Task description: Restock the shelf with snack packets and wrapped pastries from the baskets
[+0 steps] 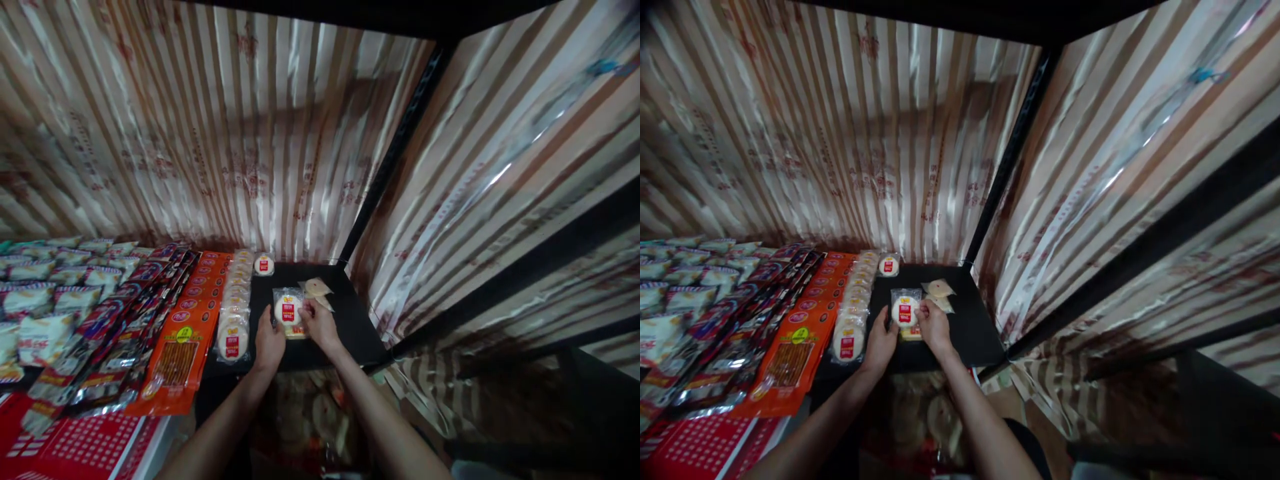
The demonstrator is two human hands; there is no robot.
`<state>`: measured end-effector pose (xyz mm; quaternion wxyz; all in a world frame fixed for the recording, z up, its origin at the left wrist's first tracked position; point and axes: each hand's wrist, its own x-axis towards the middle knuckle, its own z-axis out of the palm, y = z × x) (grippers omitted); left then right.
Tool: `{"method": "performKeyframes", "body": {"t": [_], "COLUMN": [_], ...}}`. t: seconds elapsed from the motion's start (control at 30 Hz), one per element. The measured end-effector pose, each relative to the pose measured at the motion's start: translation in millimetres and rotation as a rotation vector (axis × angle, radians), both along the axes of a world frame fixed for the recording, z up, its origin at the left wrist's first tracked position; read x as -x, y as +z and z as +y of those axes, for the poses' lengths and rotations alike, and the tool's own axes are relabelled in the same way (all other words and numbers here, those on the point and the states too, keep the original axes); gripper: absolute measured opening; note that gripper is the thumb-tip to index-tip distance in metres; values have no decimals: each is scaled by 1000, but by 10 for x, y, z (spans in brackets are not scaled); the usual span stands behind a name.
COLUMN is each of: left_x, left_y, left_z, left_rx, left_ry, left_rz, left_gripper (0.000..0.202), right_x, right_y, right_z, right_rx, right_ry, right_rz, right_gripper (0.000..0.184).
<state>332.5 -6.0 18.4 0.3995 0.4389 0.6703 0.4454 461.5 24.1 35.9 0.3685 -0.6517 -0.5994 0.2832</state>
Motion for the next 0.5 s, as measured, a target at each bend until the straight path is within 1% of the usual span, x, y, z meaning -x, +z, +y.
{"method": "performKeyframes", "body": {"t": [0.1, 0.23, 0.37, 0.5], "left_x": [-20, -42, -8, 50], "left_y": [51, 51, -41, -156], "left_z": [250, 586, 884, 1086], "left_rx": [-40, -33, 44, 85], "left_ry": [-25, -24, -91, -107], "left_rz": [251, 379, 440, 467], "left_gripper": [55, 58, 57, 57], "right_x": [95, 254, 414, 526], "right_y": [-6, -102, -242, -349], "right_z": [484, 1009, 1337, 1543], "right_rx": [51, 98, 142, 172], "right_ry": [7, 26, 51, 54], "right_rz": [-76, -170, -196, -231], "right_gripper": [16, 17, 16, 19]}}
